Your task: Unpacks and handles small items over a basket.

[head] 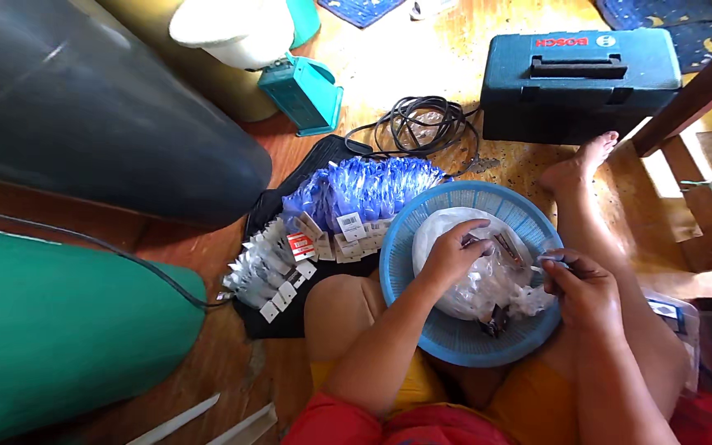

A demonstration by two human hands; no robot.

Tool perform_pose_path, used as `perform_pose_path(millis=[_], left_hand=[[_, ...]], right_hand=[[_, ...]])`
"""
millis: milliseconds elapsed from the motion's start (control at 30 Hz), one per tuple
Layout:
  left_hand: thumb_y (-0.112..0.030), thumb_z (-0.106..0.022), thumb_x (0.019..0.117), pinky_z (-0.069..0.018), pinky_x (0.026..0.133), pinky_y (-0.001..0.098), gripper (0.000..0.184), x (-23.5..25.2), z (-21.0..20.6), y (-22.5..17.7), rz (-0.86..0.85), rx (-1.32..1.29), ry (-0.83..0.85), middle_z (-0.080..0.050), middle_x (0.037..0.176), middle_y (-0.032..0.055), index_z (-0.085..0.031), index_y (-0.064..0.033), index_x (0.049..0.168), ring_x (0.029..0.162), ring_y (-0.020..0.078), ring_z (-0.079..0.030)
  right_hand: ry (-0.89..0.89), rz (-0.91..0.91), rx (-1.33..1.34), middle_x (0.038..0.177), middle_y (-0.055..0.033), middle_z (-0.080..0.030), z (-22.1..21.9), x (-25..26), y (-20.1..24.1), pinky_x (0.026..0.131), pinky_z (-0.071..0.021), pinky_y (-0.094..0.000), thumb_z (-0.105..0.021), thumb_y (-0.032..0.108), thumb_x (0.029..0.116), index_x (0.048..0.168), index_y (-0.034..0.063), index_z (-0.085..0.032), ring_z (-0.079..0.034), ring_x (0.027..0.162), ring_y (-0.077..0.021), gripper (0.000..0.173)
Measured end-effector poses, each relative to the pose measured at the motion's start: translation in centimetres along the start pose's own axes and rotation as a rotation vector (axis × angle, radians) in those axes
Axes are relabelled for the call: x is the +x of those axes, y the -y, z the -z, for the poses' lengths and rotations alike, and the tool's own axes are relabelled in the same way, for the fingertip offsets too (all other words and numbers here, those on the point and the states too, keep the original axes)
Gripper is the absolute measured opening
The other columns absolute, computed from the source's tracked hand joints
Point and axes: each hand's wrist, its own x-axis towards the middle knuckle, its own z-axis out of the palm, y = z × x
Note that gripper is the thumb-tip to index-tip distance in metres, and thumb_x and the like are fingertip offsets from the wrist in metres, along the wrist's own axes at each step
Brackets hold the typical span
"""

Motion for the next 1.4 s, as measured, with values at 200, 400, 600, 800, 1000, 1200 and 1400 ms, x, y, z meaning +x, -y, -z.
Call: perform_pose_path(millis=[200, 400, 600, 800, 1000, 1200, 1400], left_hand=[[-0.005, -0.062, 0.0994, -0.0580, 0.090, 0.0283, 0.018, -3.2, 1.7, -1.9, -0.207, -0.277, 0.018, -0.077, 0.097, 0.0041, -0.074, -0.0003, 0.112, 0.093, 0.0091, -0.072], [0.001, -0.044, 0.1034, -0.0478, 0.110, 0.0330, 0.044, -3.3, 1.5, -2.1, 0.012, 0.221, 0.341, -0.067, 0.135, 0.0074, -0.056, -0.0059, 0.145, 0.125, 0.0132, -0.063], [-0.019, -0.054, 0.1057, -0.0480, 0.105, 0.0418, 0.029, -3.7, -0.3, -1.1, -0.082, 0.470, 0.395, -0.072, 0.119, 0.0144, -0.072, -0.0054, 0.124, 0.114, 0.0239, -0.067], [-0.023, -0.069, 0.0966, -0.0442, 0.108, 0.0469, 0.022, -4.1, 0.2, -0.4, -0.410, 0.381, 0.276, -0.069, 0.121, 0.0179, -0.080, -0.0051, 0.102, 0.122, 0.0336, -0.059], [-0.016, -0.064, 0.0992, -0.0526, 0.095, 0.0235, 0.022, -4.2, 0.8, 0.3, -0.303, -0.203, 0.318, -0.069, 0.116, 0.0101, -0.072, 0.0042, 0.103, 0.108, 0.0060, -0.064], [-0.005, -0.052, 0.1027, -0.0568, 0.094, 0.0353, 0.019, -4.1, 0.3, -0.9, 0.030, -0.730, 0.123, -0.072, 0.115, 0.0129, -0.068, 0.0053, 0.105, 0.105, 0.0177, -0.069], [-0.002, -0.057, 0.1019, -0.0557, 0.073, 0.0212, 0.015, -3.7, 0.8, -2.4, 0.188, -0.755, -0.024, -0.070, 0.092, 0.0066, -0.071, 0.0045, 0.103, 0.074, 0.0079, -0.063]], right_hand=[[0.110, 0.069, 0.022, 0.092, 0.0012, -0.073, -0.1, -0.3, -0.3, 0.056, -0.0562, -0.0216, -0.068, 0.005, 0.0929, 0.098, 0.0097, -0.076, -0.063, 0.062, -0.0050, 0.011], [0.322, 0.183, 0.124, 0.101, 0.0006, -0.072, -0.4, -0.4, -0.1, 0.058, -0.0571, -0.0197, -0.069, 0.010, 0.0947, 0.101, 0.0111, -0.076, -0.064, 0.067, -0.0036, 0.010], [0.497, 0.178, 0.135, 0.104, 0.0028, -0.072, -1.3, -0.9, -0.6, 0.060, -0.0580, -0.0194, -0.071, 0.013, 0.0947, 0.101, 0.0132, -0.077, -0.065, 0.070, -0.0021, 0.008], [0.502, 0.175, 0.157, 0.103, 0.0022, -0.072, -1.4, -0.8, -0.6, 0.060, -0.0579, -0.0195, -0.071, 0.012, 0.0947, 0.101, 0.0124, -0.077, -0.065, 0.070, -0.0026, 0.008], [0.487, 0.169, 0.125, 0.102, 0.0028, -0.071, -1.2, -0.7, -0.5, 0.059, -0.0577, -0.0189, -0.071, 0.011, 0.0946, 0.101, 0.0120, -0.076, -0.065, 0.069, -0.0021, 0.008], [0.487, 0.183, -0.025, 0.105, 0.0010, -0.071, -1.0, -0.8, -0.5, 0.061, -0.0583, -0.0193, -0.069, 0.005, 0.0939, 0.101, 0.0092, -0.075, -0.065, 0.071, -0.0029, 0.010], [0.455, 0.235, -0.208, 0.112, -0.0060, -0.070, -1.6, -0.9, -0.6, 0.063, -0.0582, -0.0192, -0.066, 0.001, 0.0921, 0.098, 0.0037, -0.075, -0.066, 0.075, -0.0039, 0.010]])
